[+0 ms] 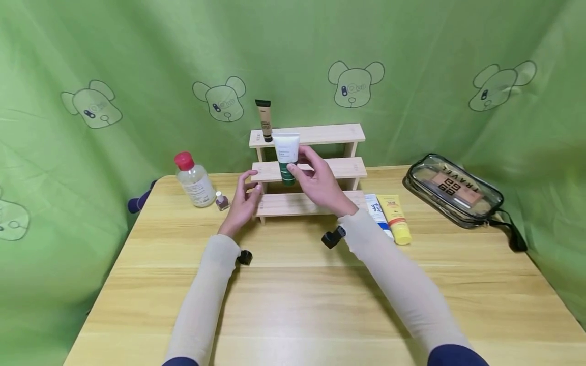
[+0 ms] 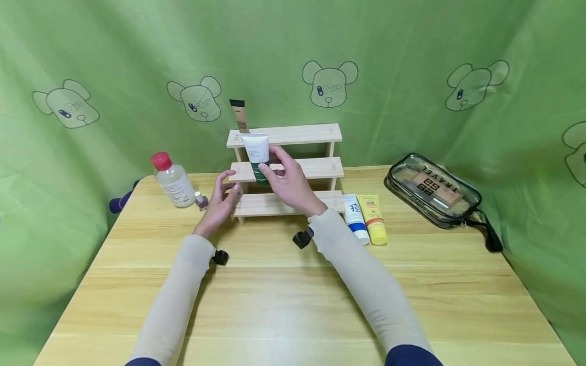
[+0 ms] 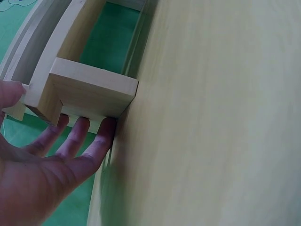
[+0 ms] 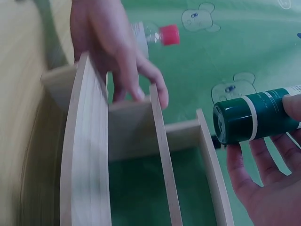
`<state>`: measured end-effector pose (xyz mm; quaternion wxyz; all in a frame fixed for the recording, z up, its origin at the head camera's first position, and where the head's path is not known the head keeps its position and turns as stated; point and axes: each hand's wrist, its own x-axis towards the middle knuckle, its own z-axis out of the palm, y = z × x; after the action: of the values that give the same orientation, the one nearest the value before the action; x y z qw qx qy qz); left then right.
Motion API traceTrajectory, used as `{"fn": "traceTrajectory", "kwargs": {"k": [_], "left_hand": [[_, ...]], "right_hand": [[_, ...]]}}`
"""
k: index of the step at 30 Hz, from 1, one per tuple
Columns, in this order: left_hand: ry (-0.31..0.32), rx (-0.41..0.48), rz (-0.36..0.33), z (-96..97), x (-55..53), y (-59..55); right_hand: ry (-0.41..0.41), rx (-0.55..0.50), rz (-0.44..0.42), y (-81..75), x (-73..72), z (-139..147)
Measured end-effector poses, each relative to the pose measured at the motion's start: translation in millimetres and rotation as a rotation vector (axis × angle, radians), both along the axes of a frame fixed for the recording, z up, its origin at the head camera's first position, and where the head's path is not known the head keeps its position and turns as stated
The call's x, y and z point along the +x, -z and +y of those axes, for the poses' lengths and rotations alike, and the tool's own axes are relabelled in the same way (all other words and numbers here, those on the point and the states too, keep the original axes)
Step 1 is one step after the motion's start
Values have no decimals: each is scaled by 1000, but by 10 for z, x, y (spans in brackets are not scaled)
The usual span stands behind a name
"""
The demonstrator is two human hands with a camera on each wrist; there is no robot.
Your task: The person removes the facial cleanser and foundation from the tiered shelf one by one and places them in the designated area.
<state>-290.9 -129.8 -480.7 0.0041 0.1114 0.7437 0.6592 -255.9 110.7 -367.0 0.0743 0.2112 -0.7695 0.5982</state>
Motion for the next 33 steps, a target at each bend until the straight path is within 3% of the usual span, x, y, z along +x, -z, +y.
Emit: {"fn": "traceTrajectory", "kwargs": {"k": [33], "left_hand": [[3,-5,-19,2,5,-2]], "right_hand": [[273,120,-61,116,237,1183]]}}
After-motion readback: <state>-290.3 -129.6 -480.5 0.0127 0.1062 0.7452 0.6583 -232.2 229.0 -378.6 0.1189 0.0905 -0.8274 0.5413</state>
